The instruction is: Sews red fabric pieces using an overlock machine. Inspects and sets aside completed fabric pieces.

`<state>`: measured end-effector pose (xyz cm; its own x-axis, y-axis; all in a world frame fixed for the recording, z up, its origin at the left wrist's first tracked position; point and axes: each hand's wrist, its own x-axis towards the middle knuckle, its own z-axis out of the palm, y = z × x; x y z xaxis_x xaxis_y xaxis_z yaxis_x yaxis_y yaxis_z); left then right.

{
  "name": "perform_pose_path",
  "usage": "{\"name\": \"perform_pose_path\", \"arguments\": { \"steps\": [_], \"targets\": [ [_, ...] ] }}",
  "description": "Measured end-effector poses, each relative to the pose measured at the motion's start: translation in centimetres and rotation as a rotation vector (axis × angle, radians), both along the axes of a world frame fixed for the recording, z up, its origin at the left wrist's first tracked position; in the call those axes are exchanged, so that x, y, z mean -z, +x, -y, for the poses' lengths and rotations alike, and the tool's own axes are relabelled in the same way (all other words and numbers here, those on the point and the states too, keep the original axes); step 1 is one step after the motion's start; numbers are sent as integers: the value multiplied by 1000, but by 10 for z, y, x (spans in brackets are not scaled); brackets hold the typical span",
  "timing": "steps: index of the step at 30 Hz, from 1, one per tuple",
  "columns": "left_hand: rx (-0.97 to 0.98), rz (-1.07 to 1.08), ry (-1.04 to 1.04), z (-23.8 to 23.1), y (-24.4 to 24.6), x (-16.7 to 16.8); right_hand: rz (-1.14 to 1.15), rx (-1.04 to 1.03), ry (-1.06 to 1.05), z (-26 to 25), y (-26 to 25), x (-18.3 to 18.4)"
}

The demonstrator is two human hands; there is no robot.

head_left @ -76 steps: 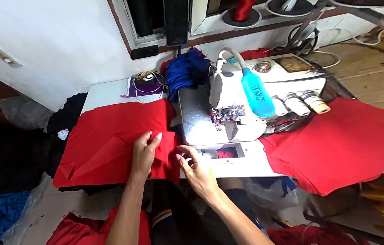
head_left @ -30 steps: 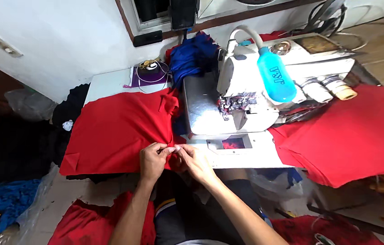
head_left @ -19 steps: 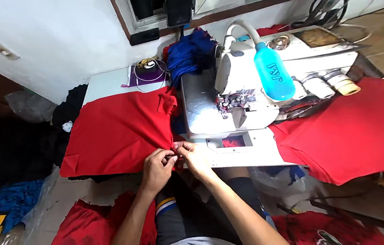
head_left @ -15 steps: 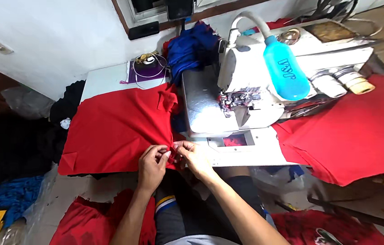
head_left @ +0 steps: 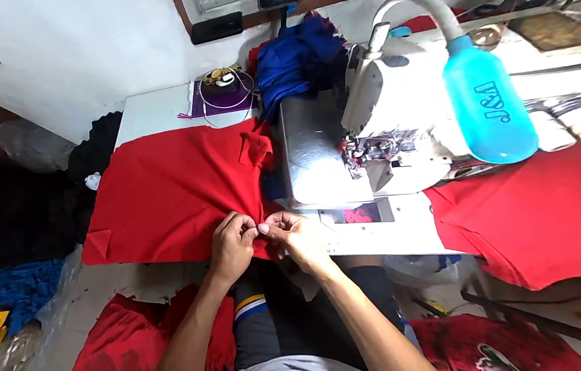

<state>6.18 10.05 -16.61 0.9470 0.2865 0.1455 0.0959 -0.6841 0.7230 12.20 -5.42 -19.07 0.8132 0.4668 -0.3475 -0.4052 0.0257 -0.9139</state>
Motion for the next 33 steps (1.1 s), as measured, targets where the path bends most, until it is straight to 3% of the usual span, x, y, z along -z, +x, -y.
{"name": "perform_pose_path", "arguments": {
  "steps": [4,8,12,15,17,21,24,26,29,31,33],
  "targets": [
    [33,19,103,-21,1,-16,-39,-5,1,2,3,-5],
    [-46,-47,-9,-48,5,-35,-32,-50,-15,5,5,-7],
    [-241,-124,-45,-106,51,-68,187,-77,-251,-1,-1,1],
    [-435,118,29,-169,118,-127,346,-86,-327,-6,-5,7],
    [-369,241,116,-182,153,-190,367,-93,-340,-7,-5,7],
    [-225,297,448,-157,186,-290,414,-83,-309,-5,-8,8],
    [-251,362,617,-115,153,-322,475,-103,-142,-7,-23,-28],
    [-205,503,539,-86,98,-306,491,-212,129,-17,-35,-64],
    [82,615,337,-15,-16,-236,115,-389,736,-40,-27,-90],
    [279,445,138,22,-78,-182,-127,-256,851,-38,-14,-95],
    [406,286,-83,46,-113,-126,-172,-62,748,-21,-2,-97]
  ]
}}
